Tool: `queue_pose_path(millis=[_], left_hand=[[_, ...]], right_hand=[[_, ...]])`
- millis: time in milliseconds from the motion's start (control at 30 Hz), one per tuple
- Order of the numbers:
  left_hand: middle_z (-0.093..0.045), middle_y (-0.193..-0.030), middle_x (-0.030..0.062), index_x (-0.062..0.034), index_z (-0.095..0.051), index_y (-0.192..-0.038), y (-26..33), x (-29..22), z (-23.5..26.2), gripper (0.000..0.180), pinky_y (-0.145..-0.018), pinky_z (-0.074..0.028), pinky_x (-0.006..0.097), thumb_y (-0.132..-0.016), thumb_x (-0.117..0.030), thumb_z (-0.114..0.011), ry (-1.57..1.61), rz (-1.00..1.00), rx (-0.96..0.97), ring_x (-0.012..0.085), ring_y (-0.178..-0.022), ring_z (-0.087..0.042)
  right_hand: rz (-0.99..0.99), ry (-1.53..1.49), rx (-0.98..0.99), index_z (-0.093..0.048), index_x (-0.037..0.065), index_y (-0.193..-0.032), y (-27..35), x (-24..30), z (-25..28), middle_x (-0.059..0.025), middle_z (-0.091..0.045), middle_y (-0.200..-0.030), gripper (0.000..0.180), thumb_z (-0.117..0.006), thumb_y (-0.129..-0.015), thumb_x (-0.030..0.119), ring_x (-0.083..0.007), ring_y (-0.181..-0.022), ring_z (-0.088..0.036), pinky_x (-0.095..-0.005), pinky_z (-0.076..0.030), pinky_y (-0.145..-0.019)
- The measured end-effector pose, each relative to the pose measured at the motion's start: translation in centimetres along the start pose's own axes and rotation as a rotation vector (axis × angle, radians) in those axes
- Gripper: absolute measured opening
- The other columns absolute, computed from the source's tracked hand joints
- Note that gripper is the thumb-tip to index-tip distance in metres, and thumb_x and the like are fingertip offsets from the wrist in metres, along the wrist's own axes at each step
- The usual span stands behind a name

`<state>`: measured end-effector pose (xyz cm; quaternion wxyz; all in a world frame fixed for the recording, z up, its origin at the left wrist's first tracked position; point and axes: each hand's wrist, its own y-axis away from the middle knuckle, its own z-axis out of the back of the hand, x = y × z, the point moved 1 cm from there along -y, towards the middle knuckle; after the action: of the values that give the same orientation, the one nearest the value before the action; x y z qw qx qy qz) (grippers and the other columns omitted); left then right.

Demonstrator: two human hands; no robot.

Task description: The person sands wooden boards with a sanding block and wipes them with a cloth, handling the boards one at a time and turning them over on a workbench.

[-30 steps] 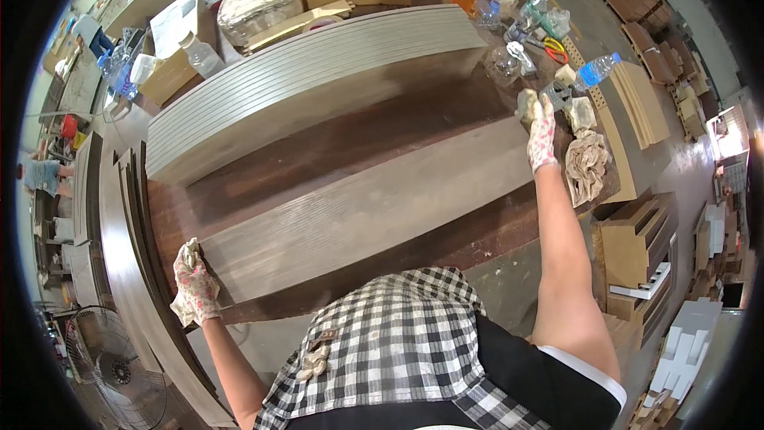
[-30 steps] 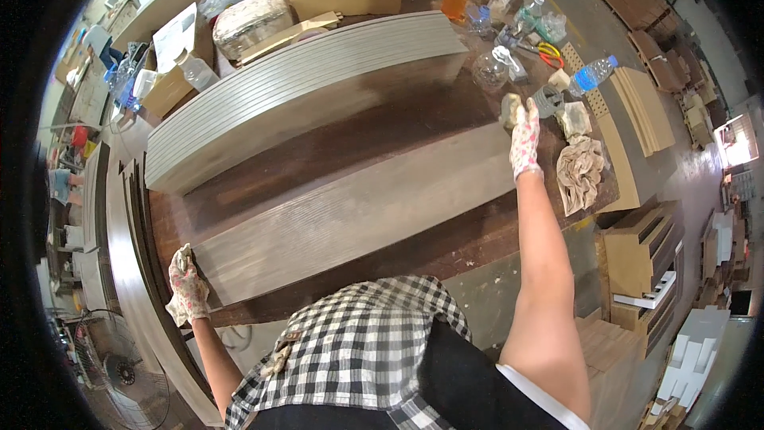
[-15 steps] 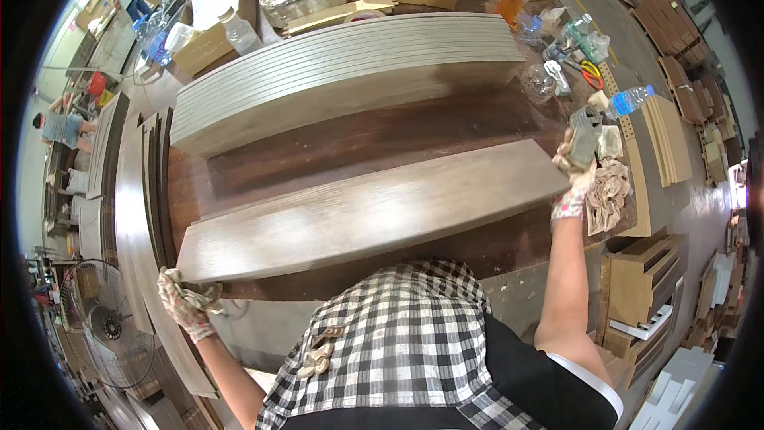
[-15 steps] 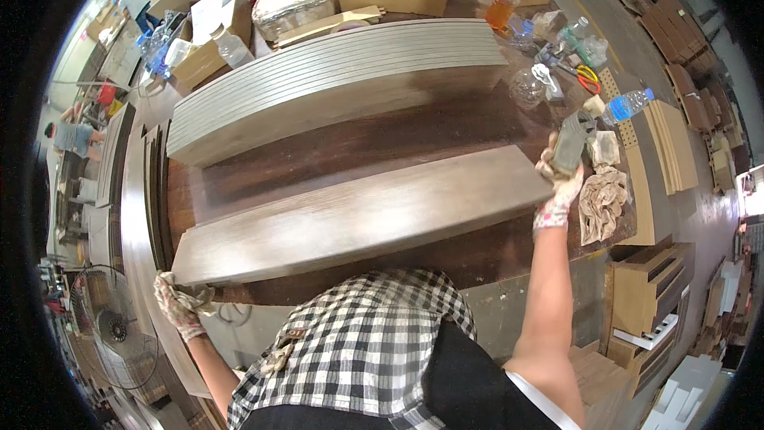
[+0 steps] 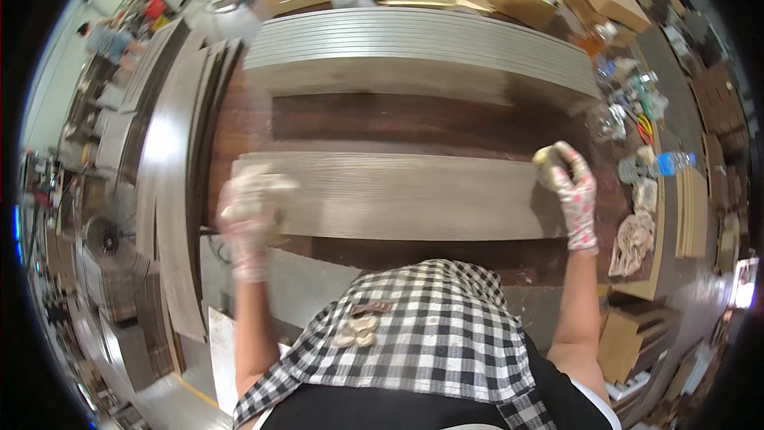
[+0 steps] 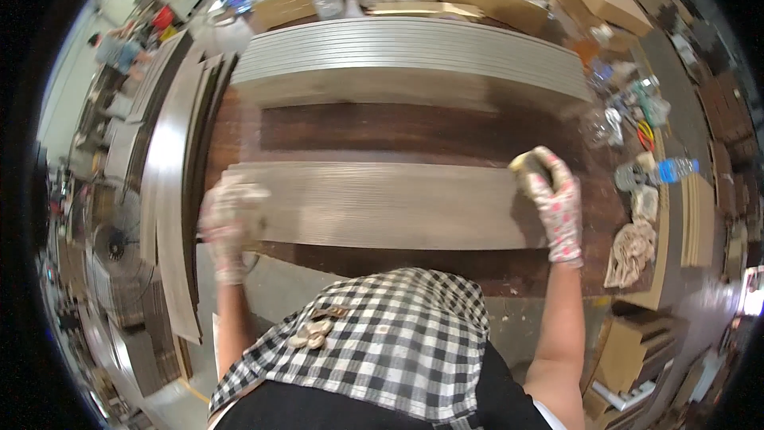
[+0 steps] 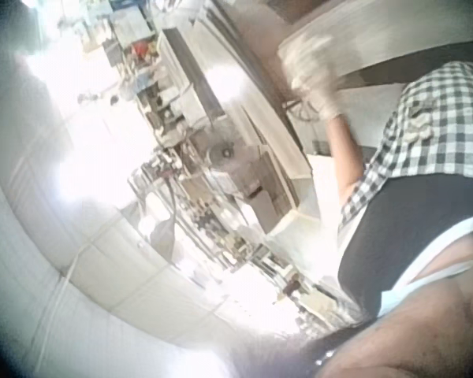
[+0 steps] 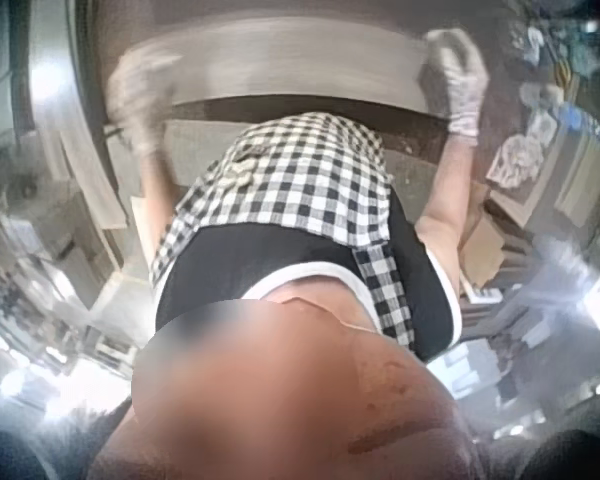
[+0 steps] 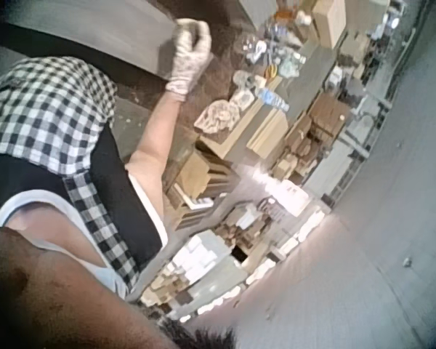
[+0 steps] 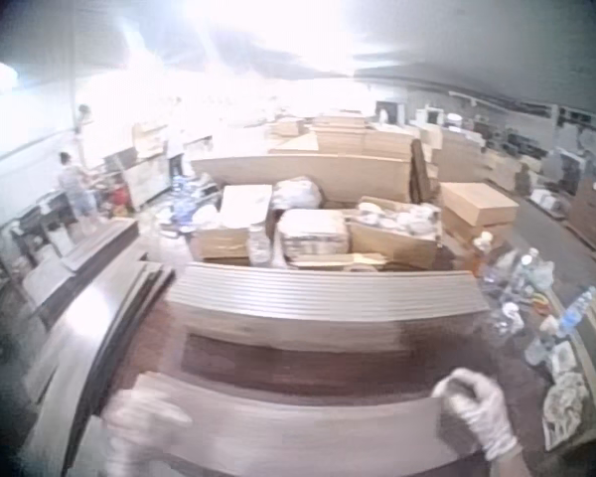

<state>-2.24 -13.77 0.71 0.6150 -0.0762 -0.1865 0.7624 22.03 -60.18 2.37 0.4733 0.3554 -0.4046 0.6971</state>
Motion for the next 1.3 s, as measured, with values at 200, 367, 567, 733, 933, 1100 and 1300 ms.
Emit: queue_pose_path(millis=[200,367,567,733,933,1100,1300], left_hand=[[-0.059,-0.110,0.0033,-0.0150,-0.058,-0.110,-1.4,-17.2,-1.2,0.040,-0.082,-0.046,0.035,-0.071,-0.016,-0.066,0.727,-0.469,0.291,0.0186,-0.094,-0.058],[-0.052,-0.119,0.0113,-0.0114,-0.047,-0.126,1.4,-11.6,-0.3,0.057,-0.096,-0.038,0.037,-0.073,-0.015,-0.066,1.004,-0.140,0.378,0.0248,-0.109,-0.051],[-0.057,-0.106,0.0089,-0.0080,-0.055,-0.113,1.8,-10.6,-0.8,0.045,-0.086,-0.042,0.037,-0.070,-0.018,-0.067,1.012,-0.170,0.245,0.0255,-0.098,-0.054],[-0.055,-0.090,0.0083,-0.0090,-0.056,-0.102,1.2,-10.9,-0.5,0.029,-0.076,-0.044,0.034,-0.074,-0.015,-0.056,0.979,-0.175,0.135,0.0240,-0.086,-0.054],[-0.056,-0.094,0.0080,-0.0098,-0.055,-0.104,0.5,-10.7,-0.4,0.030,-0.078,-0.044,0.036,-0.075,-0.018,-0.056,0.969,-0.199,0.179,0.0239,-0.088,-0.053],[-0.058,-0.096,0.0090,-0.0105,-0.056,-0.104,0.3,-10.2,0.8,0.037,-0.080,-0.045,0.038,-0.068,-0.014,-0.064,0.983,-0.119,0.217,0.0278,-0.090,-0.055],[-0.061,-0.091,0.0080,-0.0112,-0.061,-0.100,0.1,-10.6,0.5,0.029,-0.078,-0.046,0.036,-0.072,-0.015,-0.065,0.859,0.000,0.223,0.0257,-0.086,-0.057]], right_hand=[[0.360,0.401,0.241,-0.060,0.004,-0.104,-0.2,3.8,-11.5,-0.0116,-0.060,-0.105,0.036,-0.067,-0.072,0.018,-0.0270,-0.099,-0.055,-0.0360,-0.044,-0.088],[0.438,0.351,0.343,-0.061,0.006,-0.104,-0.6,7.4,-18.9,-0.0103,-0.060,-0.105,0.037,-0.067,-0.069,0.017,-0.0275,-0.098,-0.055,-0.0371,-0.044,-0.086],[0.636,0.297,0.563,-0.058,0.008,-0.107,-1.3,12.6,-30.7,-0.0097,-0.058,-0.107,0.038,-0.066,-0.072,0.022,-0.0276,-0.101,-0.053,-0.0377,-0.042,-0.088],[0.744,0.200,0.641,-0.059,0.007,-0.105,-1.3,17.4,-41.5,-0.0110,-0.059,-0.106,0.037,-0.065,-0.075,0.029,-0.0281,-0.102,-0.053,-0.0377,-0.042,-0.088],[0.712,0.186,0.720,-0.058,0.007,-0.106,-1.9,18.0,-42.1,-0.0102,-0.058,-0.106,0.035,-0.064,-0.076,0.025,-0.0281,-0.101,-0.053,-0.0381,-0.042,-0.087],[0.675,0.266,0.696,-0.056,0.008,-0.110,-3.2,11.1,-29.1,-0.0102,-0.056,-0.110,0.038,-0.063,-0.077,0.025,-0.0274,-0.102,-0.052,-0.0389,-0.043,-0.087],[0.373,0.561,0.469,-0.058,0.006,-0.109,-3.2,3.0,-7.2,-0.0119,-0.060,-0.106,0.038,-0.063,-0.077,0.025,-0.0272,-0.104,-0.054,-0.0371,-0.041,-0.093]])
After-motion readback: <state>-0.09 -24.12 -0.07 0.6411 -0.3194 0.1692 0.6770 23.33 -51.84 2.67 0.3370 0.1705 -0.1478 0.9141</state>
